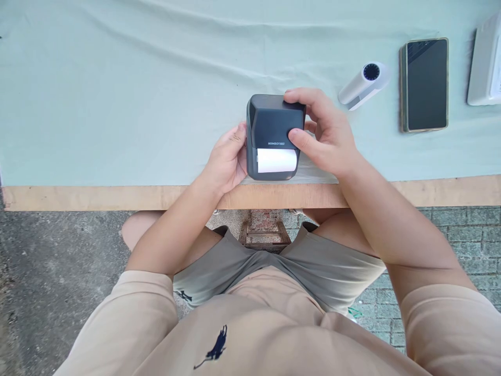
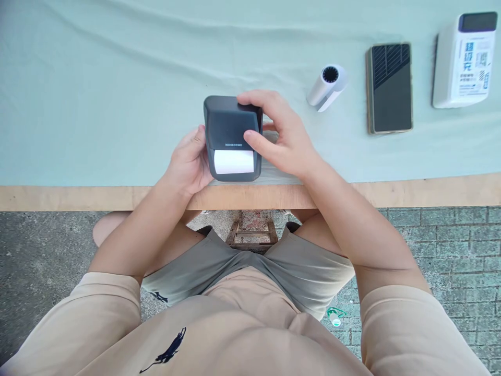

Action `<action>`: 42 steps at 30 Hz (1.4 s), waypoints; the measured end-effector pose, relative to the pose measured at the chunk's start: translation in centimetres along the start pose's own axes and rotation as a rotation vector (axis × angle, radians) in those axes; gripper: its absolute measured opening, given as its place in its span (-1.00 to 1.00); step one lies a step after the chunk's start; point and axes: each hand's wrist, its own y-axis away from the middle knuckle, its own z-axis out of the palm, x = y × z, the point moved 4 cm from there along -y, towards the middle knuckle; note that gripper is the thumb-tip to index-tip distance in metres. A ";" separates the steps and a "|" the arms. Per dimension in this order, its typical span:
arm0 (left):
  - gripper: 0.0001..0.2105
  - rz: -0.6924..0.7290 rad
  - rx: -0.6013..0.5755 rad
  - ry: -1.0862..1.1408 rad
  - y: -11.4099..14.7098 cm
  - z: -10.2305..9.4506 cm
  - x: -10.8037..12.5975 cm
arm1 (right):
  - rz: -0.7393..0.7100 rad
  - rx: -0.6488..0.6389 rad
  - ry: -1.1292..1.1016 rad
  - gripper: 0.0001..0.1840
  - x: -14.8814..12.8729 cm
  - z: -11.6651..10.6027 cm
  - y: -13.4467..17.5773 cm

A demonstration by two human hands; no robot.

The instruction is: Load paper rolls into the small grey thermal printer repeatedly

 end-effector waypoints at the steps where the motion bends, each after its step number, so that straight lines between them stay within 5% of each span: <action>1: -0.69 0.002 0.003 0.001 0.0 0.0 0.0 | 0.014 0.001 -0.002 -0.39 -0.1 0.0 0.0; 22: -0.68 0.037 0.025 -0.017 0.0 0.1 0.0 | -0.035 -0.071 0.119 -0.12 -0.3 -0.4 -0.6; 42: -0.78 0.059 0.047 -0.011 -0.2 0.0 -0.2 | -0.048 0.016 0.119 -0.34 -1.1 -0.4 -1.4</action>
